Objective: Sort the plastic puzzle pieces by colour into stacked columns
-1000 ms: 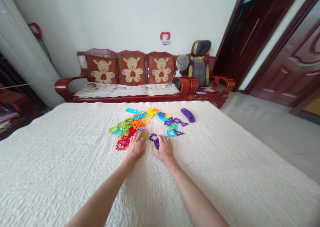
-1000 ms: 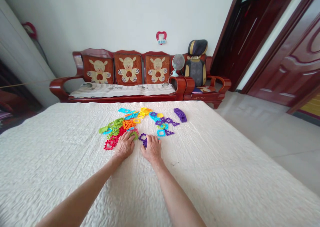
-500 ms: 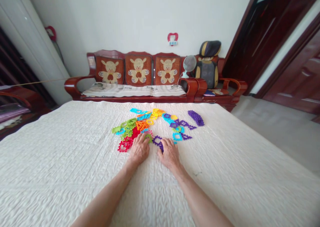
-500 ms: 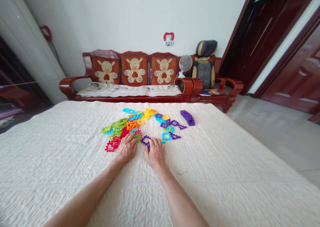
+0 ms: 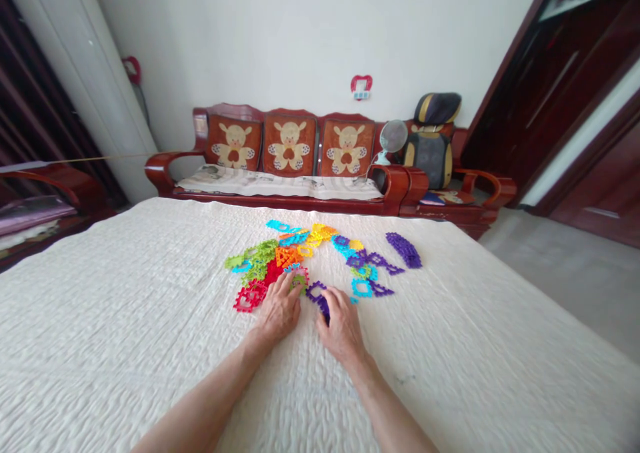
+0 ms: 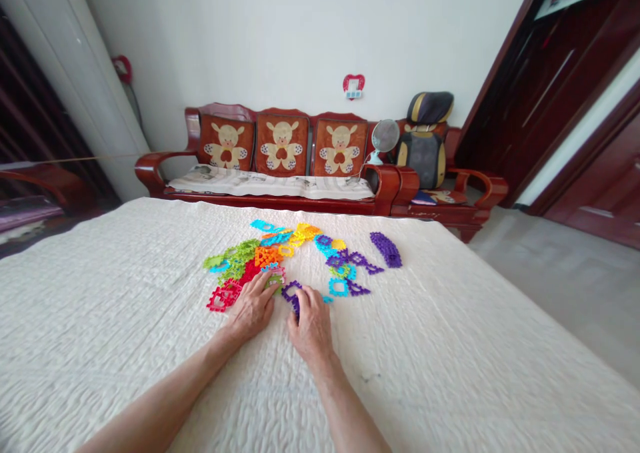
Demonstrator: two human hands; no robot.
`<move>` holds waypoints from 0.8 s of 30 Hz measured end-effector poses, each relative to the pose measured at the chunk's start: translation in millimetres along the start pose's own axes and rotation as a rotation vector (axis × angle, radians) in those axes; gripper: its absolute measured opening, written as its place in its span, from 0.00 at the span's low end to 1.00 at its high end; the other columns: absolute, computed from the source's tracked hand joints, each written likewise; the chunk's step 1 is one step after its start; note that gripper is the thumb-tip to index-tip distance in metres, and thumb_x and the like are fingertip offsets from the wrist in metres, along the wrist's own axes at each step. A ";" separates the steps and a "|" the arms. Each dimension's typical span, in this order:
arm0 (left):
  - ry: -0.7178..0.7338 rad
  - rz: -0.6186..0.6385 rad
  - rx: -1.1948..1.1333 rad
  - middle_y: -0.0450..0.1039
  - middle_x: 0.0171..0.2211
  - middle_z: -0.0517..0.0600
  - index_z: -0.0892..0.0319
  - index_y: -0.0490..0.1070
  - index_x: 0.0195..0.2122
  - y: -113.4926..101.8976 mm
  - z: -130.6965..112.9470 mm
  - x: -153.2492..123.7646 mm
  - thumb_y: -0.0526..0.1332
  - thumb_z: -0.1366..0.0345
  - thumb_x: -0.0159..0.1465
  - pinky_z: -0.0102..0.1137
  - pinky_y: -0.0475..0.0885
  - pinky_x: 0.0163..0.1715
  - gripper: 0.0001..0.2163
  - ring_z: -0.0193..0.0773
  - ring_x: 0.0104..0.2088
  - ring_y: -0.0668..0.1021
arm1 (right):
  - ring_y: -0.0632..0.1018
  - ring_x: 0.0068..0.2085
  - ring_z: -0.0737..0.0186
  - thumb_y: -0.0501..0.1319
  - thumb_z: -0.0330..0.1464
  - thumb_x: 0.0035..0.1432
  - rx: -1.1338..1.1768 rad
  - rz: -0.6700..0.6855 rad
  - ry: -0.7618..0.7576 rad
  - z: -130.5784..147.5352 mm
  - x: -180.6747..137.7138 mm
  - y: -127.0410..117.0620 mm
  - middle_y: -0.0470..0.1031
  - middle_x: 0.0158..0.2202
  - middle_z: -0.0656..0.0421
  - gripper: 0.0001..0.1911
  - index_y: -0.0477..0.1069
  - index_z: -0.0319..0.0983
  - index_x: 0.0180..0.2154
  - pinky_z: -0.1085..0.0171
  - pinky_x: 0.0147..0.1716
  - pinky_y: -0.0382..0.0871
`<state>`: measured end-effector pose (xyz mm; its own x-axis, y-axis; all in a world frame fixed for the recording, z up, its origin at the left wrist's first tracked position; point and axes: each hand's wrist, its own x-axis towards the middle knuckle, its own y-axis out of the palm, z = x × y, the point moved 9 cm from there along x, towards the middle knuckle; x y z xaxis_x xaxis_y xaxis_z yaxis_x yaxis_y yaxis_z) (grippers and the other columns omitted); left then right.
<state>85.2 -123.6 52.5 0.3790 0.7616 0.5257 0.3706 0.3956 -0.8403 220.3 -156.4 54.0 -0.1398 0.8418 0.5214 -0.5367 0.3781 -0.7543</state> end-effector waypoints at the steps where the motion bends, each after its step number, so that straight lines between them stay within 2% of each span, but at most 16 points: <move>1: 0.002 -0.007 -0.009 0.61 0.61 0.57 0.56 0.70 0.54 -0.9 -0.4 -0.2 0.52 0.72 0.63 0.48 0.68 0.55 0.19 0.51 0.61 0.65 | 0.66 0.58 0.51 0.55 0.27 0.55 -0.008 0.006 0.006 -0.1 0.1 0.0 0.67 0.57 0.47 0.25 0.65 0.35 0.55 0.52 0.56 0.64; 6: 0.010 -0.014 -0.009 0.61 0.61 0.56 0.55 0.69 0.55 -1.2 -0.3 -1.2 0.51 0.72 0.63 0.47 0.68 0.56 0.19 0.50 0.61 0.64 | 0.64 0.60 0.49 0.55 0.27 0.55 -0.044 0.060 0.038 -0.5 1.2 2.7 0.65 0.60 0.47 0.27 0.64 0.34 0.57 0.49 0.56 0.63; 15: 0.015 0.045 0.016 0.59 0.63 0.57 0.55 0.68 0.57 3.6 0.6 -0.4 0.51 0.71 0.64 0.49 0.66 0.58 0.20 0.50 0.62 0.64 | 0.62 0.62 0.45 0.54 0.32 0.59 -0.036 0.096 0.095 -6.7 3.3 10.6 0.62 0.63 0.47 0.27 0.61 0.34 0.60 0.47 0.55 0.62; 19: 0.026 0.041 0.016 0.58 0.64 0.56 0.54 0.68 0.56 2.8 1.0 -1.5 0.51 0.70 0.64 0.48 0.65 0.59 0.20 0.49 0.63 0.63 | 0.63 0.61 0.45 0.54 0.32 0.60 -0.044 0.109 0.112 -5.9 5.9 8.5 0.64 0.62 0.48 0.25 0.62 0.37 0.59 0.46 0.53 0.63; 24: 0.030 0.040 0.028 0.58 0.64 0.57 0.56 0.68 0.56 3.8 2.3 -3.0 0.51 0.70 0.64 0.47 0.65 0.59 0.19 0.49 0.63 0.63 | 0.65 0.57 0.49 0.54 0.32 0.60 -0.018 0.089 0.081 -1.5 7.8 3.3 0.68 0.57 0.50 0.21 0.65 0.39 0.56 0.51 0.52 0.64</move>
<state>83.5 -123.1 47.5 0.4186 0.7616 0.4946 0.3310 0.3792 -0.8641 218.7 -148.0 55.0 -0.1184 0.9004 0.4185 -0.5098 0.3066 -0.8038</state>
